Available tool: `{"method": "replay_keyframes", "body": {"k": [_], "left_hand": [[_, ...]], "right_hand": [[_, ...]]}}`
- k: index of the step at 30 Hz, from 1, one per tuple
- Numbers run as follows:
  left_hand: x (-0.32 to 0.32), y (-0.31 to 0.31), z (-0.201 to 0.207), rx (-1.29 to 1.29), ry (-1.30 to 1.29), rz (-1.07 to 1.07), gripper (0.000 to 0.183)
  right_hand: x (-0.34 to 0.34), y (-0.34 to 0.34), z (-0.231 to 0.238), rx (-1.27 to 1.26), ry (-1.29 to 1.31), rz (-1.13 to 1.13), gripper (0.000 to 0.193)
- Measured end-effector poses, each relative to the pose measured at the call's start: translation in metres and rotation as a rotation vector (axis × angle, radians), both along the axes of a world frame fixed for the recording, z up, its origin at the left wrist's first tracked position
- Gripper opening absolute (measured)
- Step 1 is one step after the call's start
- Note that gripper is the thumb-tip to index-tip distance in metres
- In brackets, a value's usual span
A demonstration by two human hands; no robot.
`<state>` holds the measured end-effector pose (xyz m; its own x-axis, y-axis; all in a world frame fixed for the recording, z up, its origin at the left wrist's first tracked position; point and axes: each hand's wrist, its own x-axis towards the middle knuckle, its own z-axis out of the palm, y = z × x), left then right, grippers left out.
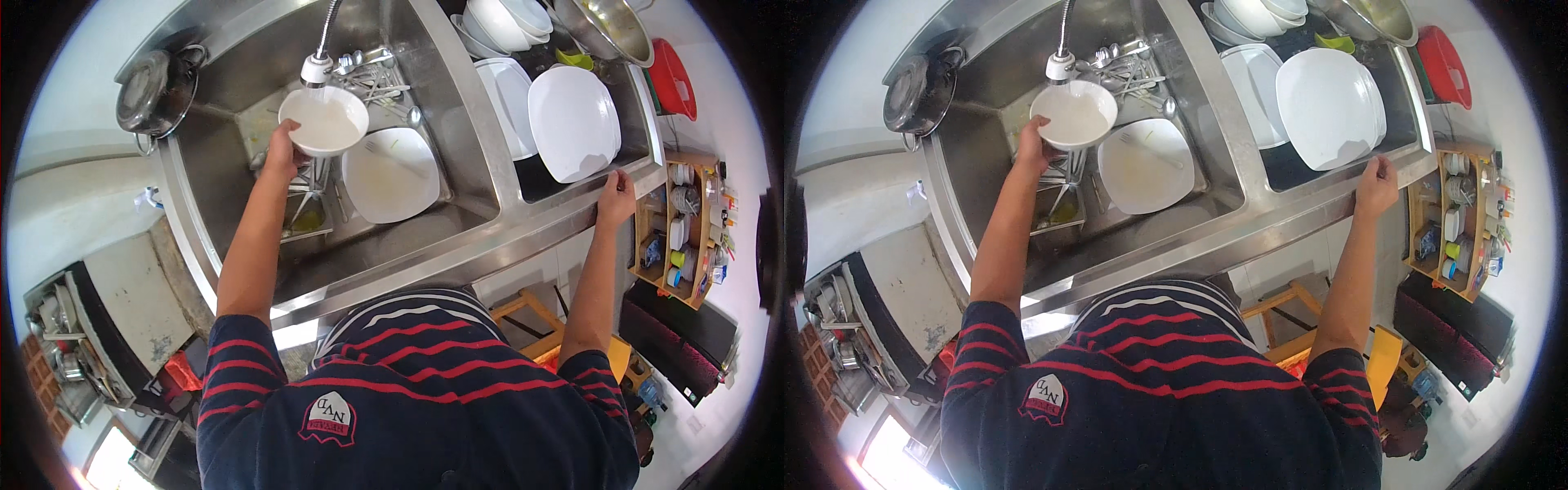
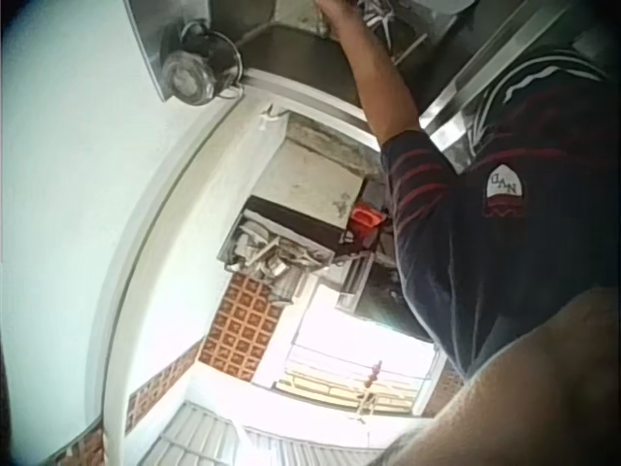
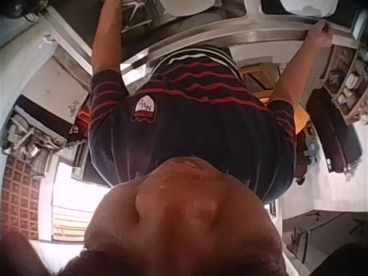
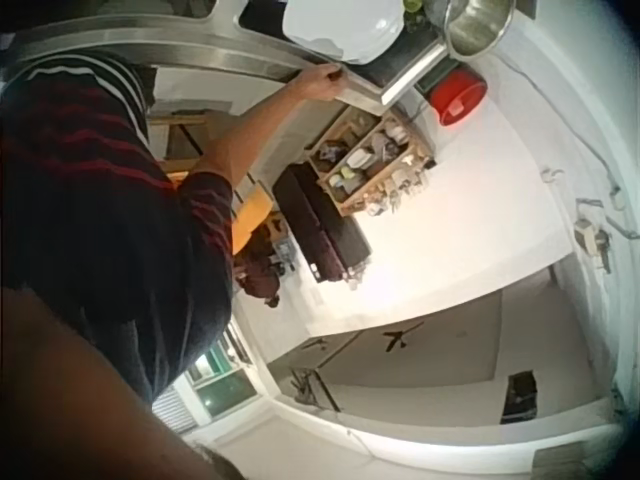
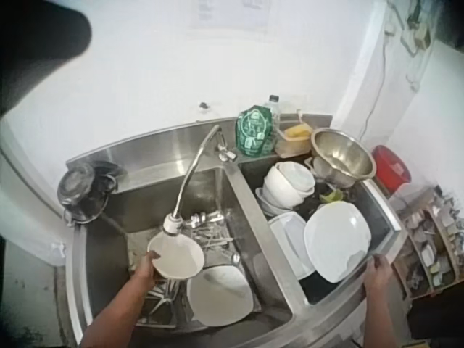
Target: Washing various dishes, bowls, and containers in a large stainless steel sink.
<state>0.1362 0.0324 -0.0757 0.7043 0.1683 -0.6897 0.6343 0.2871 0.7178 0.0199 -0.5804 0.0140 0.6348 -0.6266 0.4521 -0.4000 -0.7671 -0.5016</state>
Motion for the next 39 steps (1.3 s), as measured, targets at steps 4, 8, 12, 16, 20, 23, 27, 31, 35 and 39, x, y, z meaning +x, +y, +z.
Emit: {"method": "replay_keyframes", "body": {"k": [4, 8, 12, 16, 20, 23, 27, 31, 35, 39], "left_hand": [[-0.023, -0.011, 0.024, -0.164, 0.099, -0.068, 0.054], [-0.016, -0.009, 0.01, -0.142, 0.047, -0.234, 0.059], [0.008, -0.017, 0.001, 0.315, -0.256, -0.538, 0.054], [0.015, -0.041, 0.015, 1.0, -0.544, -0.73, 0.064], [0.001, -0.061, 0.041, 1.181, -0.388, -0.924, 0.075], [-0.021, -0.065, 0.049, 1.276, -0.382, -1.027, 0.081], [-0.045, -0.066, 0.056, 1.292, -0.399, -1.1, 0.083], [-0.059, -0.054, 0.053, 1.034, -0.374, -0.881, 0.078], [-0.077, -0.038, 0.036, 0.795, -0.436, -0.531, 0.068], [-0.09, -0.04, 0.062, 0.327, -0.362, -0.209, 0.062]], "right_hand": [[0.003, 0.005, 0.003, -0.053, 0.042, -0.002, 0.024], [0.005, 0.005, 0.002, -0.051, 0.021, 0.01, 0.024], [0.008, 0.016, 0.008, 0.023, -0.021, 0.02, 0.022], [0.006, 0.014, 0.009, -0.004, -0.053, 0.023, 0.021], [0.002, 0.008, 0.004, 0.021, -0.064, 0.016, 0.021], [0.002, 0.012, 0.007, 0.032, -0.059, 0.02, 0.021], [0.001, 0.009, 0.006, -0.023, -0.046, 0.021, 0.021], [0.003, 0.01, 0.006, 0.024, -0.036, 0.009, 0.021], [0.004, 0.023, 0.015, -0.224, -0.177, 0.109, 0.021], [-0.004, 0.117, 0.041, -0.019, -0.344, 0.407, 0.024]]}}
